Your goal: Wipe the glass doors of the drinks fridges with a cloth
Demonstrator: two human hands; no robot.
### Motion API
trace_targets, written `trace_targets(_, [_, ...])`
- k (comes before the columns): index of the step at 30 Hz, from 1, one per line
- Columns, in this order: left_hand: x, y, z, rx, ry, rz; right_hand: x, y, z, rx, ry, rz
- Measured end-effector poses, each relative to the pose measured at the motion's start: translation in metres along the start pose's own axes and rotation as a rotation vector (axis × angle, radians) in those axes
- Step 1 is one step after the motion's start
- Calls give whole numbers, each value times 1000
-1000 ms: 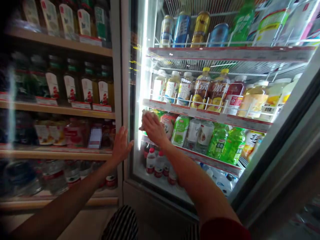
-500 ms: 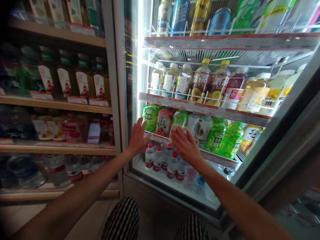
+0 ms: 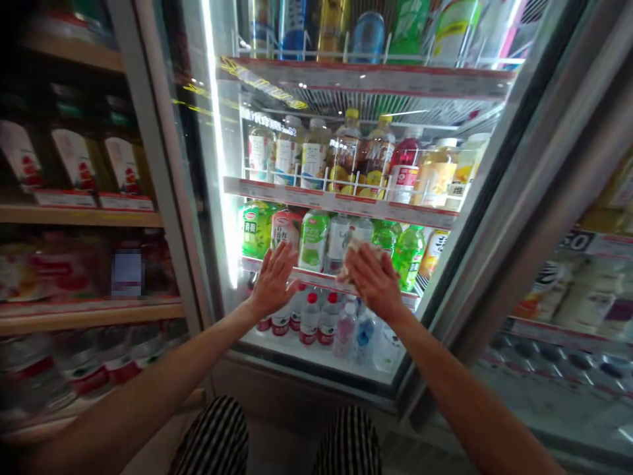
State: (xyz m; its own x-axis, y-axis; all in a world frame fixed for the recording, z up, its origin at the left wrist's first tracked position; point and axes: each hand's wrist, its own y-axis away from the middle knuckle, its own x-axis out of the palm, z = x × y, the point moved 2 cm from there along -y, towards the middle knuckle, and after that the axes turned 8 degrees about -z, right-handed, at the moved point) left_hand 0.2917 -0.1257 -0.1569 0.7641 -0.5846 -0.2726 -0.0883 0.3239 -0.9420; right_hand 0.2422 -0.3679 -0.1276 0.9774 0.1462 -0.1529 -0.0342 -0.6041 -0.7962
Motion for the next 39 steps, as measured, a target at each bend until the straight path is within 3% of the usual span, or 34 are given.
trace_targets(2, [5,-2,-8,14,2,-22,-6,1,-10,181,87,-109])
trace_targets(3, [8,-3,-11,21,4,-27,-9,2,-11,205,92,-131])
trace_targets(8, [13,-6,-19,39,28,-32,-13,17,-7,-117,-39,37])
trace_targets(10, [13,-4,-18,27,30,-35,-18,18,-26,-8,28,-37])
trace_targets(12, [13,-2,-15,11,30,-30,-25,21,-44,223,141,-176])
trace_targets(14, [12,1,-13,2,24,-16,-29,31,-45,335,196,-235])
trace_targets(15, [13,3,-12,0,17,-5,-30,37,-38,306,180,-204])
trace_targets(19, [13,8,-9,10,-8,15,-26,51,-8,-46,22,18])
trace_targets(21, [13,8,-6,4,-9,4,-25,40,-15,-28,30,11])
trace_targets(24, [11,8,1,-26,-24,-30,-22,14,-33,241,141,-178])
trace_targets(25, [10,8,4,-34,-34,-34,-19,7,-32,273,147,-212])
trace_targets(26, [9,8,8,-40,-44,-32,-15,0,-25,244,123,-208])
trace_targets(30, [2,13,26,-71,-74,-29,6,-22,17,-90,-44,37])
trace_targets(32, [-3,16,36,-101,-88,-48,15,-39,26,-57,-38,40])
trace_targets(35, [-11,23,53,-125,-115,-57,29,-63,34,144,4,-46])
trace_targets(37, [-16,28,64,-133,-135,-52,40,-70,49,74,-52,-9])
trace_targets(39, [-21,35,75,-151,-151,-38,50,-76,69,-130,-145,60])
